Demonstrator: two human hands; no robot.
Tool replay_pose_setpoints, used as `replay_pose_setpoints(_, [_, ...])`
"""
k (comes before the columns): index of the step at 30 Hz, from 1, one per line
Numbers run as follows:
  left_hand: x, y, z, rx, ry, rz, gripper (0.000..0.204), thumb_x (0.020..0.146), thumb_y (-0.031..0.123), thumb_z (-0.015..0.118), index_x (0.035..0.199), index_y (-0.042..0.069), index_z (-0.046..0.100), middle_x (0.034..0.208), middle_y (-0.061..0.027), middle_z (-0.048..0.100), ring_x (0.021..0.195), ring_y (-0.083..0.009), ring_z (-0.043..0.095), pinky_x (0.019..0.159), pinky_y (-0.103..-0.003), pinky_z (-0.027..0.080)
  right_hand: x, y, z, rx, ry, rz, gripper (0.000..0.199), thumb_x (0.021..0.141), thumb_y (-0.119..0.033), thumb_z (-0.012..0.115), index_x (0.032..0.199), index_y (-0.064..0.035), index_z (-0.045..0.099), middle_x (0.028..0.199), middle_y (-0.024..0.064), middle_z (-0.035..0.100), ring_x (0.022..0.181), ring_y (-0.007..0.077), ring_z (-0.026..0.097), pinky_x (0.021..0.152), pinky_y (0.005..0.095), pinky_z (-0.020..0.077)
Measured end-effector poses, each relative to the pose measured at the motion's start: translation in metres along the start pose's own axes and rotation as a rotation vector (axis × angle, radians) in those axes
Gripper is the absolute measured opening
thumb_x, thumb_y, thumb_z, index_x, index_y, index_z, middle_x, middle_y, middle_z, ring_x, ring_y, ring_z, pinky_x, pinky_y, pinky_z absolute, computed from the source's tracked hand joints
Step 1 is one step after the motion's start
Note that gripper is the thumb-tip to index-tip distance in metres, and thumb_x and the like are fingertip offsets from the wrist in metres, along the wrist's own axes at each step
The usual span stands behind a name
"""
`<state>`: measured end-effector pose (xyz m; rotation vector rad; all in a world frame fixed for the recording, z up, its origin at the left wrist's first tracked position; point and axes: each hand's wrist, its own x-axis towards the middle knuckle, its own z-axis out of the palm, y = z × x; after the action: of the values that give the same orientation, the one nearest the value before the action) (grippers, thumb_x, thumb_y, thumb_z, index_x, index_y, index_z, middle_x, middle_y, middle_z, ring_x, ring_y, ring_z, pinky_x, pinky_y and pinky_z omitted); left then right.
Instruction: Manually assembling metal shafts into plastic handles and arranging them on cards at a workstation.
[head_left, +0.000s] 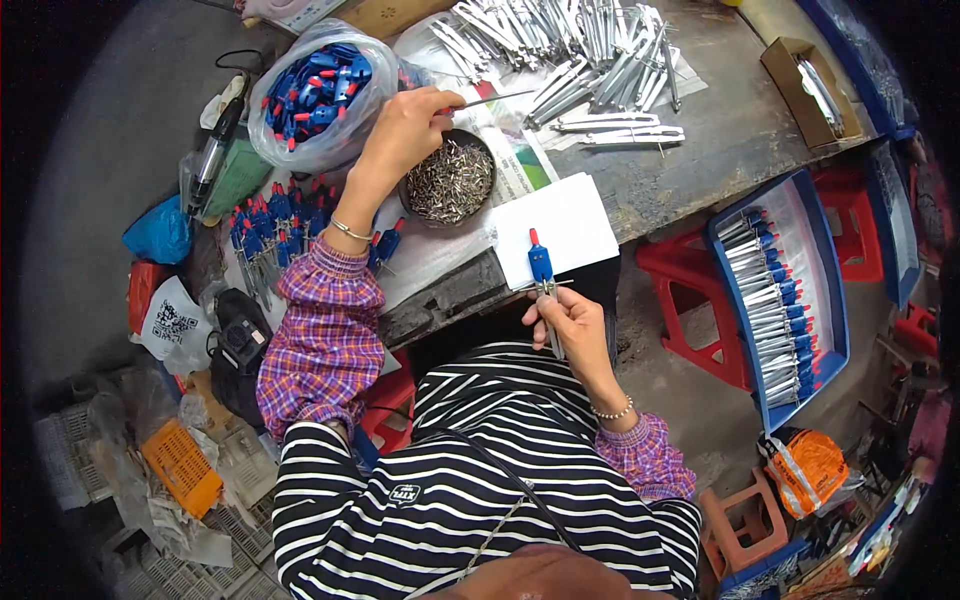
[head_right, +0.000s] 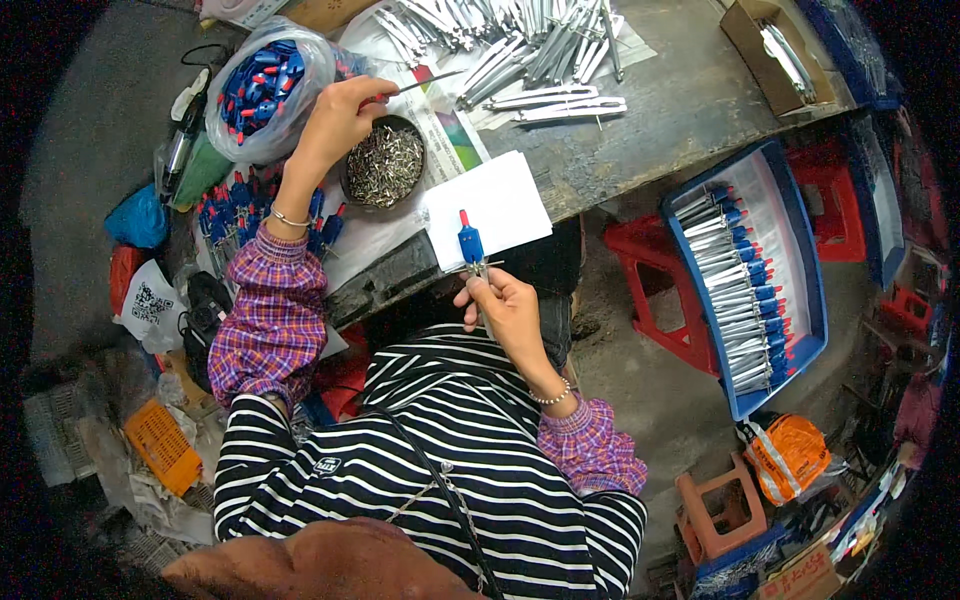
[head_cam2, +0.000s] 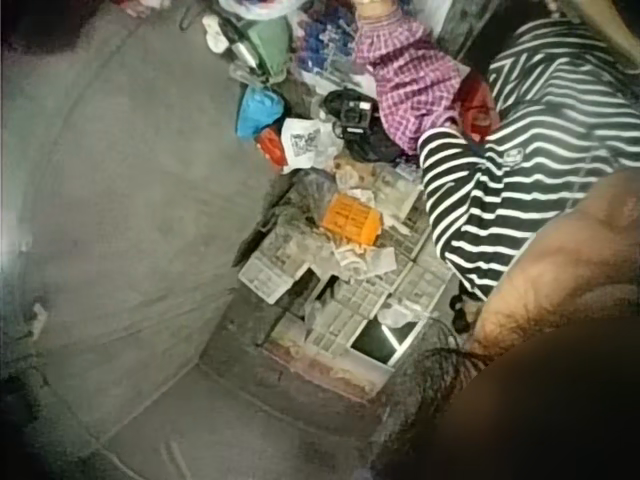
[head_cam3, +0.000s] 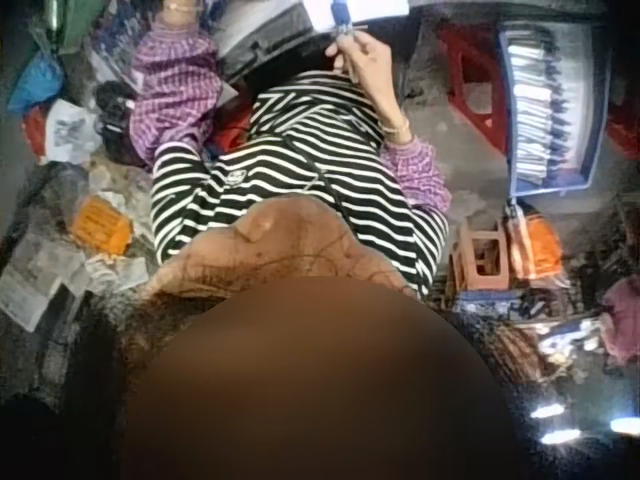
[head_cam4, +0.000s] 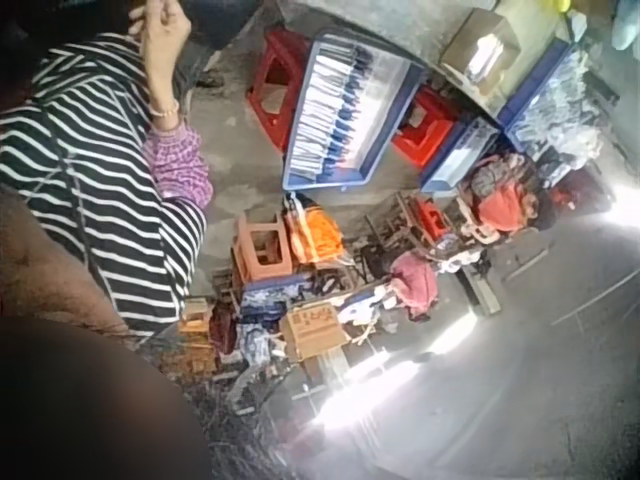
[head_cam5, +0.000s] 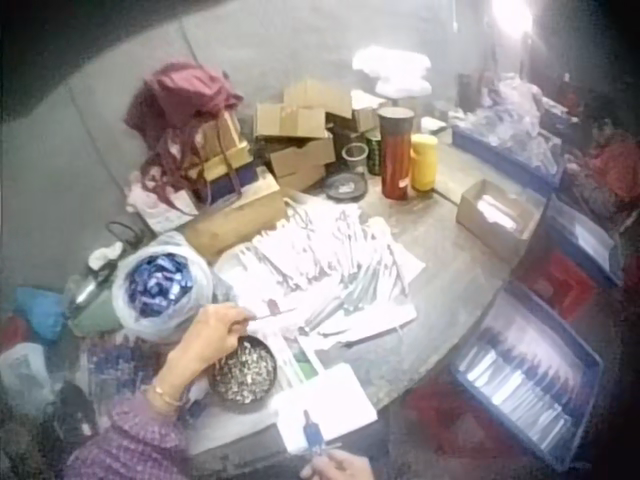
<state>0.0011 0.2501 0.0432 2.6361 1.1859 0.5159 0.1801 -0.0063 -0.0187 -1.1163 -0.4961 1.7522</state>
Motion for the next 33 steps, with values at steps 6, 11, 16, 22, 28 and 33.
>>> replay_pose_setpoints(6, [0.004,-0.001,0.003,0.003,-0.049,0.034,0.026,0.07,-0.003,0.057,0.094,0.004,0.065,0.085,-0.0147,0.063,0.079,-0.0327,0.061,0.071,-0.038,0.048,0.001,0.0,0.002,0.017,-0.002,0.001,0.022,0.092,-0.012,0.05,0.101,0.0062,0.058,0.075,0.0081,0.061,0.055,0.0075,0.054,0.049,0.0204,0.0473])
replay_pose_setpoints(11, [0.009,0.007,0.006,-0.132,-0.056,0.129,0.021,0.07,-0.005,0.057,0.087,0.007,0.063,0.086,-0.01,0.062,0.083,-0.0317,0.059,0.074,-0.039,0.047,0.002,0.0,0.002,0.002,0.002,0.0,0.021,0.092,-0.011,0.05,0.101,0.0065,0.057,0.075,0.0082,0.061,0.055,0.0075,0.054,0.049,0.0204,0.0477])
replay_pose_setpoints(16, [0.011,0.006,0.003,-0.021,-0.107,0.171,0.024,0.066,-0.008,0.054,0.085,0.006,0.062,0.084,-0.0091,0.06,0.085,-0.0298,0.058,0.074,-0.039,0.047,0.001,-0.001,0.003,0.004,0.009,0.003,0.022,0.092,-0.011,0.05,0.101,0.0066,0.057,0.075,0.0081,0.061,0.055,0.0075,0.054,0.049,0.0204,0.0476])
replay_pose_setpoints(22, [0.014,0.002,0.01,0.048,-0.111,0.228,0.026,0.062,-0.009,0.054,0.083,0.004,0.062,0.084,-0.0094,0.06,0.086,-0.0294,0.058,0.075,-0.038,0.047,0.001,-0.001,0.004,-0.012,0.019,0.02,0.022,0.092,-0.012,0.05,0.101,0.0065,0.058,0.075,0.0082,0.061,0.055,0.0074,0.054,0.049,0.0204,0.0476])
replay_pose_setpoints(28, [0.017,0.005,0.012,-0.01,-0.118,0.271,0.028,0.062,-0.011,0.053,0.085,0.002,0.063,0.086,-0.0106,0.061,0.086,-0.0296,0.058,0.077,-0.037,0.047,0.001,0.0,0.002,-0.005,0.03,0.008,0.022,0.092,-0.012,0.051,0.1,0.0064,0.058,0.075,0.0081,0.061,0.054,0.0074,0.054,0.048,0.0208,0.0477])
replay_pose_setpoints(33, [0.01,0.012,0.002,-0.104,-0.041,0.255,0.024,0.07,-0.008,0.054,0.09,0.003,0.063,0.086,-0.011,0.063,0.082,-0.0289,0.06,0.074,-0.036,0.049,0.001,-0.001,0.003,0.01,0.018,0.009,0.021,0.091,-0.012,0.052,0.1,0.0058,0.058,0.074,0.0078,0.061,0.054,0.0074,0.053,0.048,0.0208,0.0475])
